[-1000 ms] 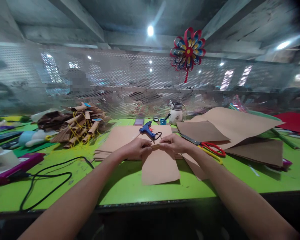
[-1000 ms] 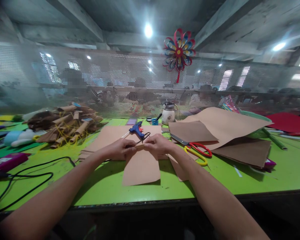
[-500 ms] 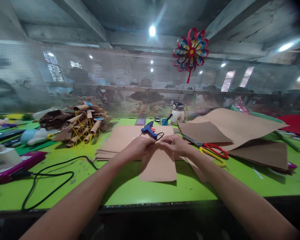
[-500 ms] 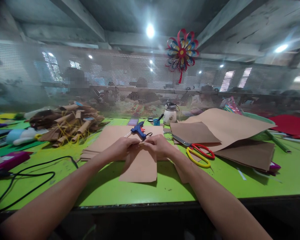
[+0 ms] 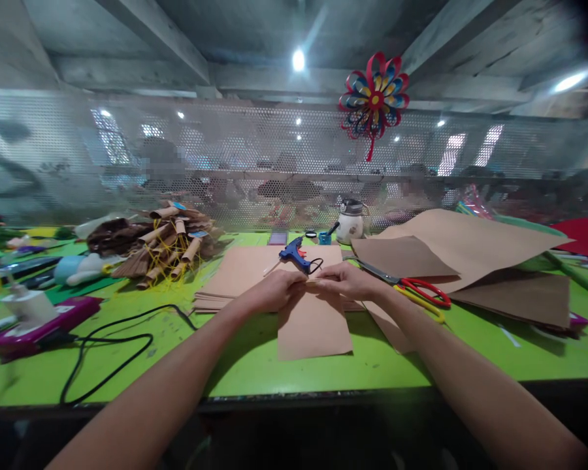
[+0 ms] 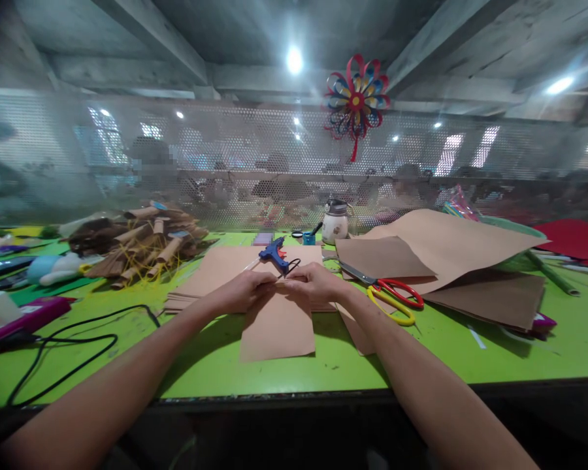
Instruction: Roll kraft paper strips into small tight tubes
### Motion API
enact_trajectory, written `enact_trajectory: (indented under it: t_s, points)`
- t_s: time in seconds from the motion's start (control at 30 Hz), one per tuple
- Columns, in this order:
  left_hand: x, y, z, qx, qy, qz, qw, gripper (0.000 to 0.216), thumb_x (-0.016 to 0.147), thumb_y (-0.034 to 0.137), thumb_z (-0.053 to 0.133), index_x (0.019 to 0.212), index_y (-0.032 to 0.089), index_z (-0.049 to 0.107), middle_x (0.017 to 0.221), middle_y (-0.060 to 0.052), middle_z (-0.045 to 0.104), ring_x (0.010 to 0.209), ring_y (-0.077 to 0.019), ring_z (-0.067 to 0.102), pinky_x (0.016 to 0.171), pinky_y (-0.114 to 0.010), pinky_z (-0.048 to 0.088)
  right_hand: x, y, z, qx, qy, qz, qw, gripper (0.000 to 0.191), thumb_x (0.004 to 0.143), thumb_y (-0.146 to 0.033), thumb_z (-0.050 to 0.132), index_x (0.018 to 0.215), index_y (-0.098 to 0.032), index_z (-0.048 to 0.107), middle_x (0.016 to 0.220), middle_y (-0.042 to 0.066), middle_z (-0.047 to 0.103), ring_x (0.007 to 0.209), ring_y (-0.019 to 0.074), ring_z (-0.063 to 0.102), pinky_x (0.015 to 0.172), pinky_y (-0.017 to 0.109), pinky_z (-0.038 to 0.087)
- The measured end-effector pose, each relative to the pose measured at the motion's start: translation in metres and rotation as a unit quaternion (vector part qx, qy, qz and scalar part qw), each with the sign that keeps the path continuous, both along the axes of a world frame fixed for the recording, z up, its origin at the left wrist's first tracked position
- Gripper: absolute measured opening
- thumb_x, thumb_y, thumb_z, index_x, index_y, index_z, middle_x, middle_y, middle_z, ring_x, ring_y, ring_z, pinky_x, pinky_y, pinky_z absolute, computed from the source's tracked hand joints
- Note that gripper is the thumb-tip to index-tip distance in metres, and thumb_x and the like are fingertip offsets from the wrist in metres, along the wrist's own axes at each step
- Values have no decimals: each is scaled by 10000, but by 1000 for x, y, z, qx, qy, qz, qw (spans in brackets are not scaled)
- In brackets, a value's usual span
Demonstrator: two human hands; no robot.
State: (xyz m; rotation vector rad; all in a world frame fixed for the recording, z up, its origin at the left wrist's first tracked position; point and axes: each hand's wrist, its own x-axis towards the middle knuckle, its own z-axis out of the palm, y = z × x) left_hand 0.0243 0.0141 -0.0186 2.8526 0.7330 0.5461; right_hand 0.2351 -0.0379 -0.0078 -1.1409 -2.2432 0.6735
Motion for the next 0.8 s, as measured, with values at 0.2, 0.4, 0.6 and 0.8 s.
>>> enact_trajectory:
  t_s: [0.2,0.4,0.6,0.8]
  points:
    - [3,-1,-1,-39,-13,9,999,275,865,327,372,783,155,570,667,-12,543,602,-121,441,562,-220,308,6,9,-7,-22,29,25,999,441,826,-467,452,1002,-113,647,844,63,639,749,142,543,660,232,416]
    - [-1,1,3,-98,-30,18,995,364,854,427,367,789,147,590,665,1,528,614,-115,434,551,-214,300,1,7,-7,6,50,-22,998,409,815,-441,472,915,-95,666,752,49,614,681,128,511,615,231,394]
    - [-8,7,2,-131,-39,21,990,390,838,450,384,720,133,579,598,20,457,554,-90,371,498,-199,257,3,7,-6,11,37,-34,999,392,822,-426,456,849,-95,664,694,42,580,622,117,465,570,226,355]
    - [-9,9,2,-173,-42,-15,984,371,836,431,401,779,127,605,616,17,477,570,-90,394,519,-194,287,4,6,-2,-21,58,-6,998,421,811,-471,452,794,-89,631,646,16,514,599,105,419,563,217,326]
